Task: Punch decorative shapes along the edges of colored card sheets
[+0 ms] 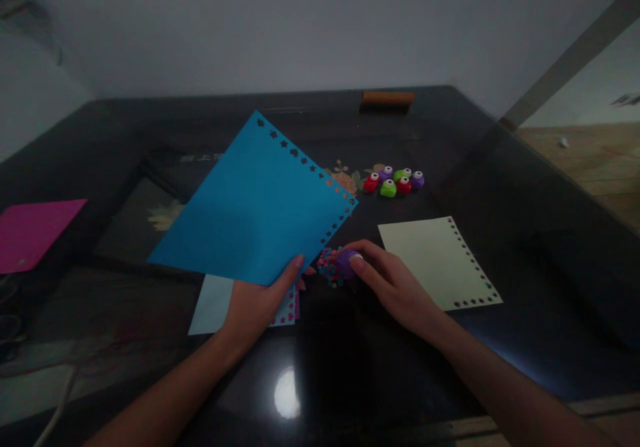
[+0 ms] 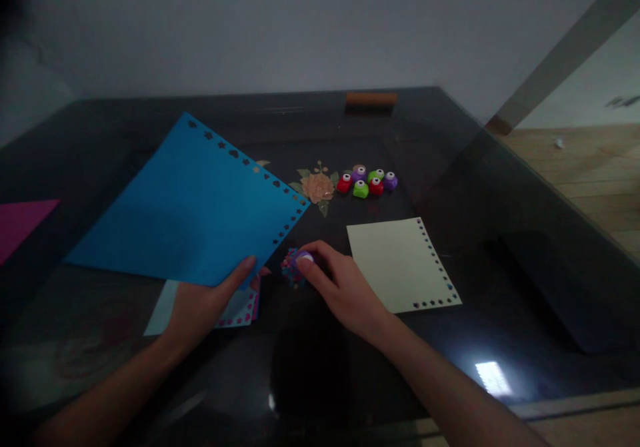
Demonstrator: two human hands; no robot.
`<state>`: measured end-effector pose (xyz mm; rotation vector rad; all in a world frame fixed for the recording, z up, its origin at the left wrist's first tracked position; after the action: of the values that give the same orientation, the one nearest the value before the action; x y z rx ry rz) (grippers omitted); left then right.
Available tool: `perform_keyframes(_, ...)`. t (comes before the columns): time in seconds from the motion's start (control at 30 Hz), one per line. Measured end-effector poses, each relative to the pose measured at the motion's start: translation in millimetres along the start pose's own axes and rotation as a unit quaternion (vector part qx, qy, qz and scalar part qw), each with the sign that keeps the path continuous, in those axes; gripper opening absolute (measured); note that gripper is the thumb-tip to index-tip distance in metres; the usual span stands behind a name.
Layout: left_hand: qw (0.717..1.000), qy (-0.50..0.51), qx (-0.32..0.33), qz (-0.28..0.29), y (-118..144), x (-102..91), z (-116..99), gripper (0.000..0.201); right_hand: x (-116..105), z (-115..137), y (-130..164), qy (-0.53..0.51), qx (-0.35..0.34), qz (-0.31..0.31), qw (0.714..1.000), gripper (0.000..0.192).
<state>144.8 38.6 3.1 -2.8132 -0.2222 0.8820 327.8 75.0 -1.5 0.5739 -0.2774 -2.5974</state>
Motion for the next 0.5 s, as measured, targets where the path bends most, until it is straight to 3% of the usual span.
perform_keyframes(0.5, 1.0, 0.008, 0.005, -0.013, 0.4, -0.9, -1.3, 0.024, 7.9, 6.6, 3.3, 0.086, -0.036, 0.017, 0.996, 0.027)
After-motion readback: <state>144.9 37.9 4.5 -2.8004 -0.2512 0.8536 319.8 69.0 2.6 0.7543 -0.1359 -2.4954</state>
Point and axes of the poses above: each hand's wrist, its own y-axis away from the middle knuckle, its own x-axis out of the palm, z = x × y, the point moved 6 cm from there along -y, towards the middle knuckle, and after that the axes turned 14 degrees about x, right-handed, at the moved point
